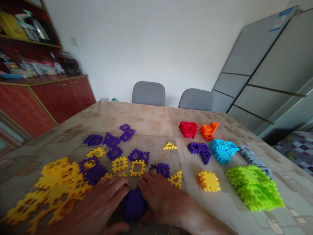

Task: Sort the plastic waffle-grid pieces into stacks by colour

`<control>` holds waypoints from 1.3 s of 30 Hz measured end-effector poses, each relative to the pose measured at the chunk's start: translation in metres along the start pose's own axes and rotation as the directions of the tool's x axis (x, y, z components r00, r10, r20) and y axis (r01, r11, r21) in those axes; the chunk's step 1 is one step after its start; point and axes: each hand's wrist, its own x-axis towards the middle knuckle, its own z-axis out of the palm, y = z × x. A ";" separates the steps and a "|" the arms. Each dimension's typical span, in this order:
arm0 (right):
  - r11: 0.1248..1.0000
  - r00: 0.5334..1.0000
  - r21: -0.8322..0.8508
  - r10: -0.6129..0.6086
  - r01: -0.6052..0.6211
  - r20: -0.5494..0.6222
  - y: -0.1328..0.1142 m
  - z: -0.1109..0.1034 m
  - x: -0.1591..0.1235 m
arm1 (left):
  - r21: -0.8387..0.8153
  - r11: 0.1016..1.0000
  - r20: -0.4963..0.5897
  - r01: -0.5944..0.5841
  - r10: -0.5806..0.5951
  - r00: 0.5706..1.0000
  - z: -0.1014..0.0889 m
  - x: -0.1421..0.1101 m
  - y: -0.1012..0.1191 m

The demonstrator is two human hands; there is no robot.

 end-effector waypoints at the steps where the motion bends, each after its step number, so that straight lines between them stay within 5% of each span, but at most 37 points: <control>1: 1.000 1.000 -0.006 0.003 -0.003 0.004 -0.001 -0.002 0.000 | 0.005 1.000 0.009 0.006 -0.006 1.000 -0.001 0.000 0.000; 8: 1.000 1.000 -0.016 -0.020 0.020 -0.005 -0.001 0.000 0.002 | 0.034 0.999 -0.069 0.006 -0.003 0.998 -0.010 -0.003 -0.014; 17: 0.997 0.998 -0.055 -0.057 0.056 -0.017 -0.005 0.003 0.006 | -0.013 0.998 -0.051 -0.054 0.054 0.997 0.002 -0.003 -0.012; 29: 0.987 0.996 -0.135 -0.088 0.092 0.031 -0.018 0.000 0.016 | -0.107 0.988 -0.199 -0.112 0.089 0.976 -0.004 0.000 -0.043; 33: 0.987 0.993 -0.110 -0.111 0.114 0.035 -0.021 -0.004 0.017 | -0.062 0.995 -0.270 -0.077 0.058 0.961 -0.023 0.002 -0.063; 39: 0.984 0.998 -0.168 -0.058 0.062 0.026 -0.027 -0.006 0.008 | -0.085 0.996 -0.453 0.030 -0.066 0.889 -0.077 -0.009 -0.105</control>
